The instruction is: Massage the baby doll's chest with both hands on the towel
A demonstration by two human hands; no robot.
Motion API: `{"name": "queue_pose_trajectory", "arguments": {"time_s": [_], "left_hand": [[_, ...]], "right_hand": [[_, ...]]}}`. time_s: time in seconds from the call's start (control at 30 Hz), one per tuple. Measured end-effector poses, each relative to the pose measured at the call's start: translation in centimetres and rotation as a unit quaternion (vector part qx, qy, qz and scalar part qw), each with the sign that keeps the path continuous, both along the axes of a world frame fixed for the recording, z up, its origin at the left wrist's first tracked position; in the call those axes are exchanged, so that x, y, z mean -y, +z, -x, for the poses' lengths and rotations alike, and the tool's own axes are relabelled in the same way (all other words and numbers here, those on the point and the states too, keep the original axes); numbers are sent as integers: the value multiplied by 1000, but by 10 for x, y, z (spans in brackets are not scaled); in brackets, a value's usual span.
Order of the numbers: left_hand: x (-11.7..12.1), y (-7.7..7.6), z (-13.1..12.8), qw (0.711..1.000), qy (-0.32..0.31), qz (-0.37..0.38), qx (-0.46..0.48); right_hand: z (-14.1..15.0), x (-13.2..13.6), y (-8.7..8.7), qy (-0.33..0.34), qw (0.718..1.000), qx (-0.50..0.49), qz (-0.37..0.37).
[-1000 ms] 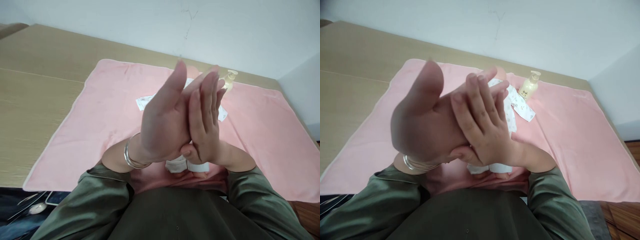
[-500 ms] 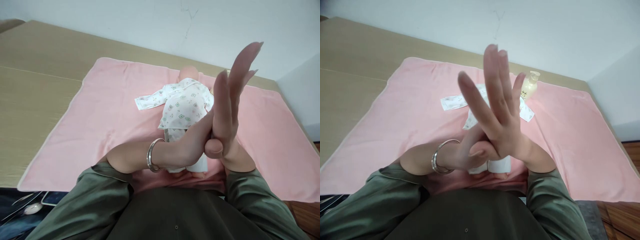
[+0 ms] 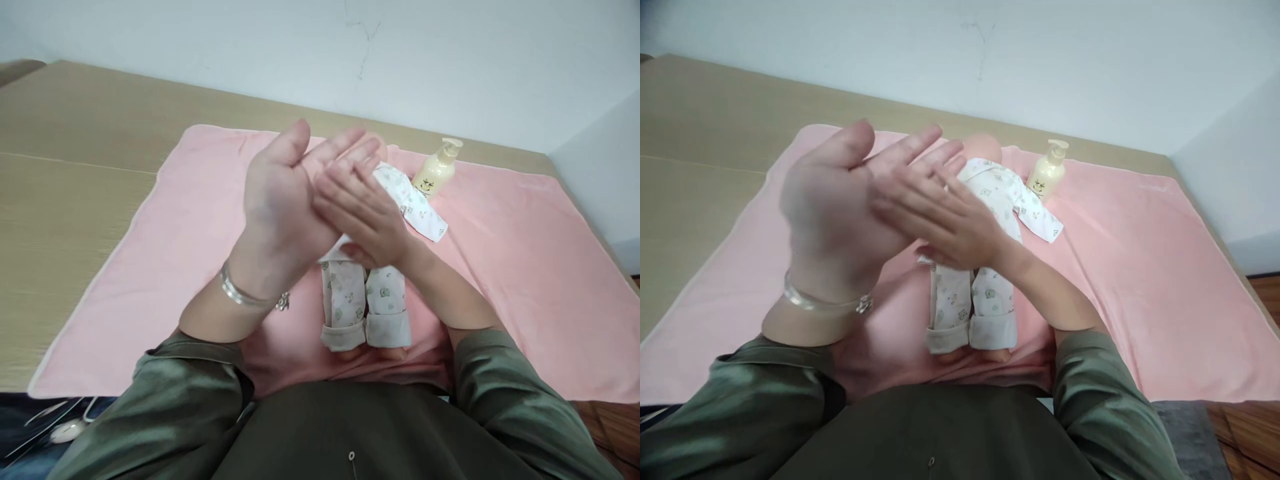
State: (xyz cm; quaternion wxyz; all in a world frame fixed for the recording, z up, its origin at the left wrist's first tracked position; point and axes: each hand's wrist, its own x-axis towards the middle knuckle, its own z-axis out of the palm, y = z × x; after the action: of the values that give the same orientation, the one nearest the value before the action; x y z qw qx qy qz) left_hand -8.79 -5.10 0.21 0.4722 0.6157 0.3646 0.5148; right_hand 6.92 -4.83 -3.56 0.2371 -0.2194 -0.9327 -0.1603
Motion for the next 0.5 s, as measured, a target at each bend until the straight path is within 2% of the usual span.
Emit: {"name": "queue_pose_trajectory", "arguments": {"time_s": [0.03, 0.07, 0.1, 0.17, 0.23, 0.27, 0.33, 0.4, 0.5], "left_hand": [[-12, -1, -3, 995, -24, 60, 80], [-24, -5, -9, 981, -14, 106, 162], [-37, -13, -16, 972, 41, 120, 200], [-62, -36, -31, 969, 128, 80, 197], [-82, -64, -45, 972, 169, 55, 155], [-88, -77, -49, 976, 161, 66, 131], [-94, -98, -55, 983, 165, 35, 69], [-91, -109, -56, 983, 181, -2, 9], [-81, -114, -54, 976, 208, -31, -62]], "right_hand": [[-5, -16, -8, -14, 999, -34, 31], [-9, -30, -18, -48, 994, -73, 68], [-12, -42, -27, -88, 984, -113, 101], [-14, -59, -43, -144, 963, -160, 159], [-14, -68, -55, -164, 949, -170, 210], [-14, -71, -58, -167, 944, -166, 230], [-16, -76, -60, -174, 938, -151, 258], [-21, -82, -59, -200, 931, -135, 275], [-27, -85, -53, -284, 904, -128, 294]]}}
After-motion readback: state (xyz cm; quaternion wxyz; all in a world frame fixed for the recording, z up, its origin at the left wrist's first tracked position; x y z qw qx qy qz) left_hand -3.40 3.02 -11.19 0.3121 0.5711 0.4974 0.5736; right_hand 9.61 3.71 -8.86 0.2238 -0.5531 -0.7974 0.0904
